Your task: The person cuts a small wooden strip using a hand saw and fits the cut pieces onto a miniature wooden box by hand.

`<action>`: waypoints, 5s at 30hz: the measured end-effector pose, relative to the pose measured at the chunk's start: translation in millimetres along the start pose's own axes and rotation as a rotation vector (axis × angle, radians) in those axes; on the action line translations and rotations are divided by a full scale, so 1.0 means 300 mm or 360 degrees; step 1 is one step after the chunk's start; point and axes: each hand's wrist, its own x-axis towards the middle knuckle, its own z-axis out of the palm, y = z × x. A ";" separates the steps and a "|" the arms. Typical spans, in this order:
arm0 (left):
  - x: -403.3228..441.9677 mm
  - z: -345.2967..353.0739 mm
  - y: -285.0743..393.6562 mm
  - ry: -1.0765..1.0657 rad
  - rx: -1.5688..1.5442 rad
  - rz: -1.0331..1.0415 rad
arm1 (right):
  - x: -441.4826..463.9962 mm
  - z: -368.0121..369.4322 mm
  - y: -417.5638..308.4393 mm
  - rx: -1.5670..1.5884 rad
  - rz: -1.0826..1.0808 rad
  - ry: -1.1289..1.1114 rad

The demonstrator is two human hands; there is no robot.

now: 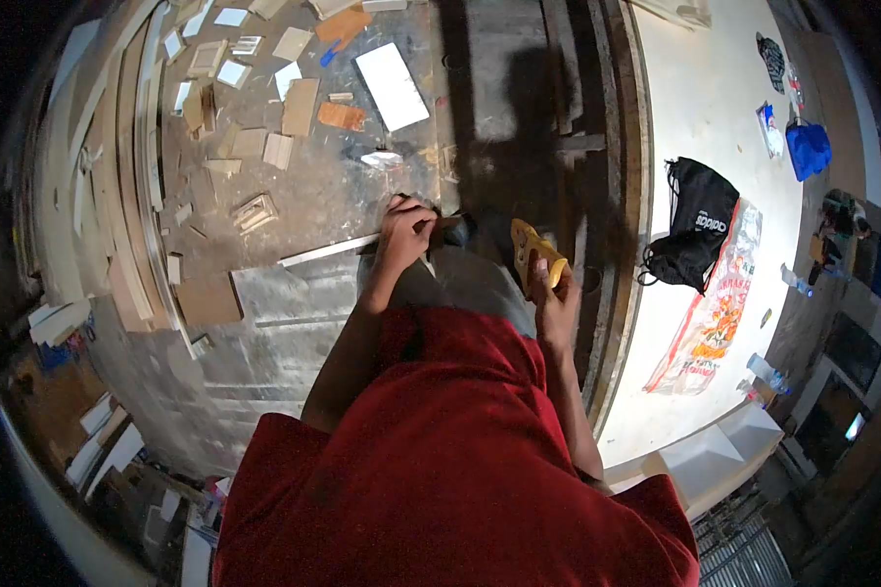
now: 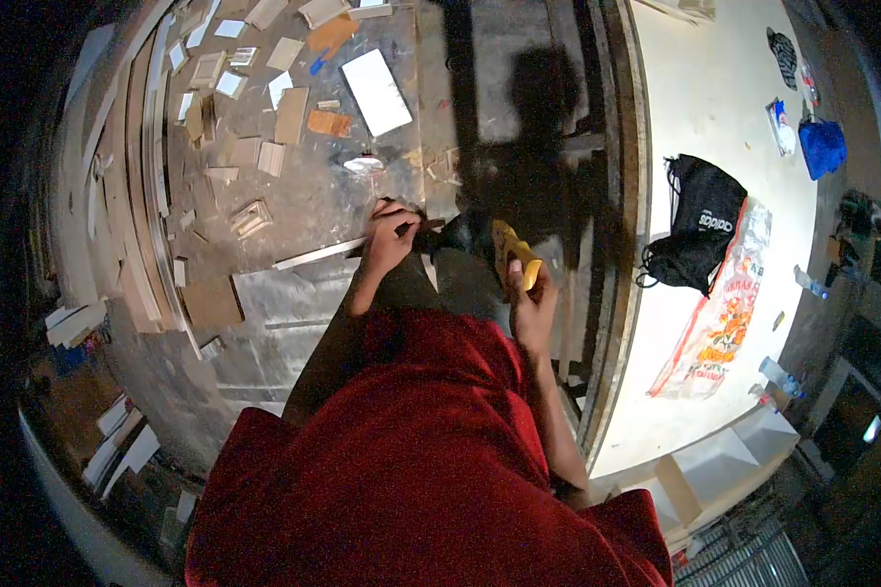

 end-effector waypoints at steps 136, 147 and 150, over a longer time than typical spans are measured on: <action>0.121 0.074 -0.061 -0.0074 0.0715 -0.0104 | -0.217 0.274 -0.086 -0.0488 -0.0132 -0.0325; 0.127 0.079 -0.054 -0.0034 0.0877 -0.0059 | -0.181 0.311 -0.162 -0.0321 0.0123 -0.0212; 0.124 0.083 -0.060 -0.0135 0.1027 -0.0087 | -0.159 0.332 -0.188 -0.0533 -0.0112 -0.0226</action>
